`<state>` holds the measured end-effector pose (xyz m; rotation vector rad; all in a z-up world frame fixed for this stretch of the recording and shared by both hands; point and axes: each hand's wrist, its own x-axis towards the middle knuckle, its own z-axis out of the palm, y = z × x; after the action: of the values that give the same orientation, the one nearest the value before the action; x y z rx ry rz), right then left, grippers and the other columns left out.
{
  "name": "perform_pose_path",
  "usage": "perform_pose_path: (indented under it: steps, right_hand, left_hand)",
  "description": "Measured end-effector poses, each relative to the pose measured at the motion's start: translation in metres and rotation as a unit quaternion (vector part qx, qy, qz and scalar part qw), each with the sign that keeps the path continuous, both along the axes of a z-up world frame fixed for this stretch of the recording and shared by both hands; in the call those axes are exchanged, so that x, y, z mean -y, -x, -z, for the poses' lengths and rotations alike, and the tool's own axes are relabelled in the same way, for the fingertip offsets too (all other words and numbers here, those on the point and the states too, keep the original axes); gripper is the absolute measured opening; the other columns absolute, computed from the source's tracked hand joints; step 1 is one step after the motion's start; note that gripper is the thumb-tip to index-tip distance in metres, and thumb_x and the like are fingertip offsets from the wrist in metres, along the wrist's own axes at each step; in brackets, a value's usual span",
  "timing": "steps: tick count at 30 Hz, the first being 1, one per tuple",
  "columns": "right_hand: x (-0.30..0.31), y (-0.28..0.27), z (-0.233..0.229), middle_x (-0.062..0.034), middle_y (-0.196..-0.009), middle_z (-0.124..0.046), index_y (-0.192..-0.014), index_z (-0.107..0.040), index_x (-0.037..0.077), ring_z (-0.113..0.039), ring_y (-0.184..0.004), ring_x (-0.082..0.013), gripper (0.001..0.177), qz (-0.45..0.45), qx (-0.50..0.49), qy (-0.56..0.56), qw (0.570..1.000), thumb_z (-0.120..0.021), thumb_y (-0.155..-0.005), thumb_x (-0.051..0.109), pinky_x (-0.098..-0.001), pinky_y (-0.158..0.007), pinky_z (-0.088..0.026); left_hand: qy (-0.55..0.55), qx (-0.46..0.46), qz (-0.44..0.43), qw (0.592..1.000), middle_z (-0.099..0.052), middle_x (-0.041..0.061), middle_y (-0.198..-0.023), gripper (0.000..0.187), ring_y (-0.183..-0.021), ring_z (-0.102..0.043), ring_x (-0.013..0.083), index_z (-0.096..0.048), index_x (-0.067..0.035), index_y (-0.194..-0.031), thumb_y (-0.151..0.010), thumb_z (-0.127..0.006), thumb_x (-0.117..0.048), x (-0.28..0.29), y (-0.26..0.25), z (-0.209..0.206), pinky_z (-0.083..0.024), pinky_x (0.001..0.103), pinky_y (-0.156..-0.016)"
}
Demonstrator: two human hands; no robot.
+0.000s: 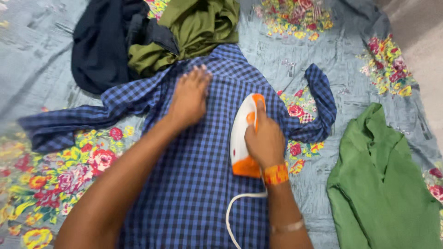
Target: The person irons a blue checkered shirt laid on a floral bedsheet. They smooth the fabric, button the collar, and use an electric iron to press the front, sleeves, and collar areas.
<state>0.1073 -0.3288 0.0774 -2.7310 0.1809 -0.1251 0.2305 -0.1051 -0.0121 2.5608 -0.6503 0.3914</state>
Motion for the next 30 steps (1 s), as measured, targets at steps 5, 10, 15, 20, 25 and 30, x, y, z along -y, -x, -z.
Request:
perform_pose_path:
  steps: [5,10,15,20,25,30]
  right_hand:
    - [-0.003,-0.05,-0.01,-0.0334,-0.091,-0.069,-0.158,-0.039,0.018,-0.067,-0.087,-0.0519,0.075,-0.009,0.024,-0.041,0.999,-0.059,-0.086,0.024,-0.0594,-0.08,-0.051]
    - [-0.017,0.01,-0.015,-0.0277,-0.115,-0.07,-0.15,-0.049,0.01,-0.069,-0.102,-0.0454,0.068,-0.09,0.057,-0.125,0.986,-0.066,-0.086,0.028,-0.051,-0.087,-0.055]
    - [-0.063,0.128,-0.036,-0.022,-0.114,-0.076,-0.148,-0.05,0.012,-0.075,-0.103,-0.0374,0.07,-0.075,-0.006,-0.243,0.967,-0.063,-0.079,0.02,-0.045,-0.089,-0.058]
    - [-0.075,0.112,-0.031,-0.0257,-0.087,-0.073,-0.151,-0.048,0.024,-0.072,-0.08,-0.0446,0.073,-0.043,-0.064,-0.118,0.99,-0.062,-0.08,0.022,-0.0527,-0.075,-0.057]
    - [-0.065,-0.008,-0.013,-0.0277,-0.081,-0.07,-0.15,-0.051,0.025,-0.068,-0.077,-0.049,0.06,-0.024,0.048,-0.061,0.997,-0.062,-0.092,0.035,-0.0577,-0.07,-0.054]
    - [-0.057,-0.049,-0.011,-0.0285,-0.089,-0.071,-0.147,-0.053,0.017,-0.072,-0.08,-0.0456,0.067,-0.057,0.078,-0.083,0.992,-0.065,-0.082,0.031,-0.0539,-0.073,-0.057]
  left_hand:
    - [-0.031,-0.023,0.007,0.999,-0.039,0.02,-0.159,0.06,-0.149,-0.029,0.0391,-0.048,-0.006,-0.149,-0.098,-0.054,-0.036,-0.019,0.086,-0.009,-0.022,0.056,-0.119]
    - [-0.054,-0.046,-0.02,0.997,-0.039,0.017,-0.16,0.059,-0.151,-0.028,0.0361,-0.048,-0.008,-0.15,-0.099,-0.049,-0.039,-0.03,0.104,-0.005,-0.021,0.054,-0.121]
    - [-0.057,-0.031,-0.012,0.998,-0.04,0.017,-0.159,0.056,-0.15,-0.029,0.0351,-0.049,-0.008,-0.149,-0.101,-0.047,-0.036,-0.03,0.1,-0.002,-0.021,0.055,-0.119]
    - [-0.045,-0.032,-0.012,0.998,-0.042,0.017,-0.159,0.053,-0.15,-0.031,0.0348,-0.051,-0.007,-0.149,-0.101,-0.046,-0.031,-0.032,0.102,0.004,-0.022,0.054,-0.12]
    - [-0.047,-0.031,-0.013,0.998,-0.043,0.018,-0.157,0.052,-0.15,-0.032,0.035,-0.052,-0.007,-0.147,-0.1,-0.047,-0.03,-0.032,0.1,0.0,-0.023,0.054,-0.119]
    - [-0.025,-0.036,-0.02,0.999,-0.046,0.016,-0.156,0.05,-0.15,-0.034,0.0327,-0.052,-0.005,-0.146,-0.1,-0.046,-0.025,-0.031,0.1,0.006,-0.023,0.052,-0.121]
